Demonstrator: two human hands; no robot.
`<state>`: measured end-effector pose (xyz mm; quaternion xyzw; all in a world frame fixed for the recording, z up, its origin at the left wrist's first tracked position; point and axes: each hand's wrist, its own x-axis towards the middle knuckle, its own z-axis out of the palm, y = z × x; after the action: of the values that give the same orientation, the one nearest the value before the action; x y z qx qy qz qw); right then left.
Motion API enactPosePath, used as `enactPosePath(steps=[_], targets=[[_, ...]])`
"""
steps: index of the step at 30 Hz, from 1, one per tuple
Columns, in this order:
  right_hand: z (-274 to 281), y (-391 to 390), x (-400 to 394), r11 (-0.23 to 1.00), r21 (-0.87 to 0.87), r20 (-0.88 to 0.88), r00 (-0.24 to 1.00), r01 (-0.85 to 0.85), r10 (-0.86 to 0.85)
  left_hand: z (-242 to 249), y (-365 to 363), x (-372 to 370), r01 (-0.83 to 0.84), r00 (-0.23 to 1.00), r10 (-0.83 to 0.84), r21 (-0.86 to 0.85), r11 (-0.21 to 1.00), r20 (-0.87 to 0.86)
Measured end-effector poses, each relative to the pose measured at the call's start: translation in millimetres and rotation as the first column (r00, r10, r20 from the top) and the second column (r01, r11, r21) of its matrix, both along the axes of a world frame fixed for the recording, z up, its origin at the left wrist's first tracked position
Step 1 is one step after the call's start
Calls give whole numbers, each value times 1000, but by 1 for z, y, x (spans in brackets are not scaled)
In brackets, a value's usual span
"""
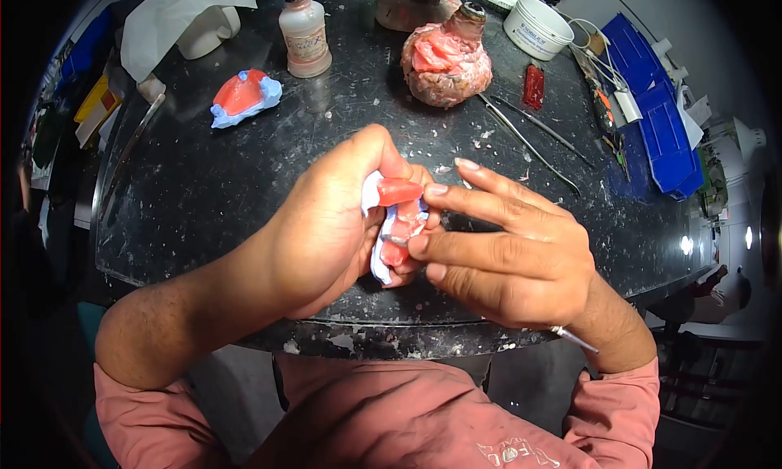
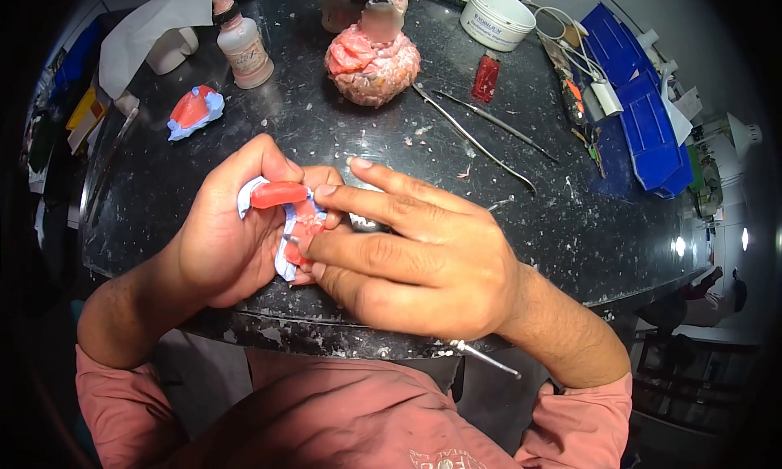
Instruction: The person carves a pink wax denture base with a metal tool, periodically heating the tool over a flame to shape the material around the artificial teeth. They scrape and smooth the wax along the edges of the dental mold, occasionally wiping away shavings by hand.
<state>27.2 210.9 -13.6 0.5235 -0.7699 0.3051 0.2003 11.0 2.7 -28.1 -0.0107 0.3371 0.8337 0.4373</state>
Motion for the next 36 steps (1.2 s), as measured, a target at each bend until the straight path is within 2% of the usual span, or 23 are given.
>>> enactPosePath(steps=[2,4,9,12,15,20,23,25,30,32,36], targets=[[0,-1,0,1000,-3,29,1000,7,-6,-2,0,-1,-8,1000,8,6,1000,21],[-4,0,0,999,15,-62,997,36,-35,0,1,0,-12,1000,12,-8,1000,3],[1,1,0,1000,5,-4,1000,-10,10,-1,0,0,0,1000,0,19,1000,14],[1,3,0,1000,5,7,1000,-28,28,0,0,-1,8,1000,-8,-31,999,-4],[0,5,-3,998,57,15,1000,-28,28,-1,-3,-3,24,997,-28,60,998,66],[-4,5,-4,994,-11,-9,994,-105,105,6,-1,-3,16,996,-12,-43,999,90],[1,7,-3,997,59,-8,999,-46,47,1,-2,-4,32,998,-31,-23,999,48],[3,8,1,1000,2,86,996,-25,25,0,-3,-4,42,998,-40,-32,999,44],[-6,6,-9,997,-57,56,997,-50,53,4,-1,-7,71,997,-69,-86,994,23],[-9,4,-9,991,-124,107,992,-53,66,6,-1,-7,88,995,-83,-115,989,48],[-3,11,-11,993,-66,198,974,-95,107,10,-1,-7,72,993,-62,-87,994,104]])
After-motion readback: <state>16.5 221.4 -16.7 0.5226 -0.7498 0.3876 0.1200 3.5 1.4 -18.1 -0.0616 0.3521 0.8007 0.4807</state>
